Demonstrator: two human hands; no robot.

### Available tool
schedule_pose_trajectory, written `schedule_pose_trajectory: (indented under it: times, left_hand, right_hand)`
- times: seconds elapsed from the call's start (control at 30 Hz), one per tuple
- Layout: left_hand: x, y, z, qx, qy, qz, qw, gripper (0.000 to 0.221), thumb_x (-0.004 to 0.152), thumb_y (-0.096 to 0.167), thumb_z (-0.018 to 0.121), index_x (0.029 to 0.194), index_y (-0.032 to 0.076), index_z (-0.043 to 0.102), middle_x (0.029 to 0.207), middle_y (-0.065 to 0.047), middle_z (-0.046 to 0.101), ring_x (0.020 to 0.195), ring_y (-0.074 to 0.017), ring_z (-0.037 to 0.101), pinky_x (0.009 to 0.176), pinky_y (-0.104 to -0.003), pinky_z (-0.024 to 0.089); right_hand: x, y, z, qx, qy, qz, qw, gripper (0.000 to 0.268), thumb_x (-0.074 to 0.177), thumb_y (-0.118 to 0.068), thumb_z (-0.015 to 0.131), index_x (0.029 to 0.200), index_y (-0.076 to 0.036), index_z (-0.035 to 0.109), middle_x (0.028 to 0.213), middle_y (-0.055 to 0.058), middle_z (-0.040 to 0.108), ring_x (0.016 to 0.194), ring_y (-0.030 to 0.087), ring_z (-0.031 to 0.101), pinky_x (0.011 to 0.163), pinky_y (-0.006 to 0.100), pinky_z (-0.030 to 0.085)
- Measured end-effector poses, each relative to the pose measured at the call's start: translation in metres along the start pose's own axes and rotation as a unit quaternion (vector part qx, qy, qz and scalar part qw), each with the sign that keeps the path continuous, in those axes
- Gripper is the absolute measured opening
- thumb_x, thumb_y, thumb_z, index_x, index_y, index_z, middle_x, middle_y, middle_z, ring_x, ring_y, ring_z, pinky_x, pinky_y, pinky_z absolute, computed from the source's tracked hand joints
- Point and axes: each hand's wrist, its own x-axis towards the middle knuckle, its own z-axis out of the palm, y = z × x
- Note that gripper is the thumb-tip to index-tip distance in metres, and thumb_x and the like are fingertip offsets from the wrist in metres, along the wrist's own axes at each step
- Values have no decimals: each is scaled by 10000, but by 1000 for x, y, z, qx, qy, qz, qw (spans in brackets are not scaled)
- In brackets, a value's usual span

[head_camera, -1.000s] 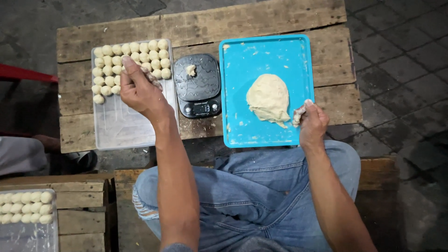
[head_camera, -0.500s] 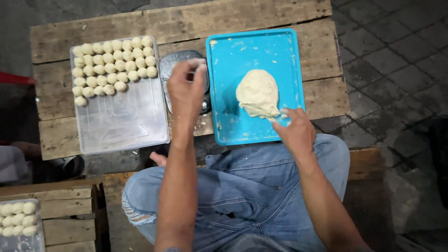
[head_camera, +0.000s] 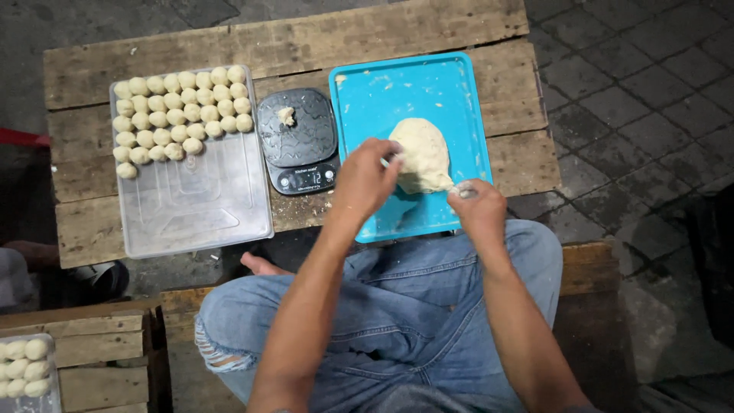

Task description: Weighing small portions of dough on a digital scale and rolling them into uniform balls by hand.

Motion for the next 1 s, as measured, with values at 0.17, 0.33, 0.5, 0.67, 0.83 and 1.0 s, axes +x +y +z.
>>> schedule_pose_trajectory:
  times: [0.17, 0.33, 0.5, 0.67, 0.83, 1.0]
  left_hand:
    - [-20, 21, 42, 20, -159, 9, 987, 331, 863, 188, 716, 1189, 136, 707, 1031, -149, 715, 974, -419, 720, 851, -541, 572]
    - [-28, 27, 65, -144, -117, 80, 979, 511, 786, 154, 839, 1257, 72, 659, 1054, -175, 684, 888, -391, 739, 768, -483, 605]
    - [-32, 33, 66, -139, -44, 114, 983, 468, 804, 151, 860, 1236, 138, 680, 1066, -79, 652, 936, -355, 730, 766, -432, 629]
    - [-22, 27, 66, -172, 7, 79, 982, 182, 890, 170, 801, 1066, 144, 764, 959, -65, 715, 907, -335, 747, 770, -383, 628]
    - [-9, 6, 47, -176, 31, 3, 984, 180, 860, 156, 798, 1029, 101, 770, 901, -157, 744, 907, -391, 741, 774, -461, 601]
    - [22, -31, -14, -176, 161, -43, 970, 217, 876, 164, 810, 1067, 81, 748, 886, -168, 771, 886, -333, 765, 824, -459, 584]
  right_hand:
    - [-4, -24, -39, 476, -155, 235, 833, 195, 793, -22, 731, 972, -83, 684, 803, 0, 637, 678, 117, 660, 573, 249, 601]
    - [0, -14, -38, 620, -192, 126, 750, 157, 867, 32, 699, 1015, -12, 676, 879, 135, 696, 732, 206, 692, 618, 289, 568]
    - [-4, -31, -49, 666, -219, 84, 708, 204, 978, -140, 653, 1115, -4, 721, 1029, 147, 767, 921, 246, 760, 771, 358, 607]
    - [7, -27, -46, 662, -303, 106, 678, 673, 960, -568, 514, 1247, 14, 690, 1209, 205, 743, 1022, 317, 755, 763, 388, 612]
    - [3, -42, -25, 613, -141, 81, 773, 323, 1018, -208, 594, 939, 79, 718, 974, 254, 758, 727, 326, 775, 508, 352, 619]
    - [17, -32, -18, 593, -98, 98, 793, 429, 1023, -310, 570, 982, 92, 716, 965, 240, 758, 718, 300, 775, 501, 325, 622]
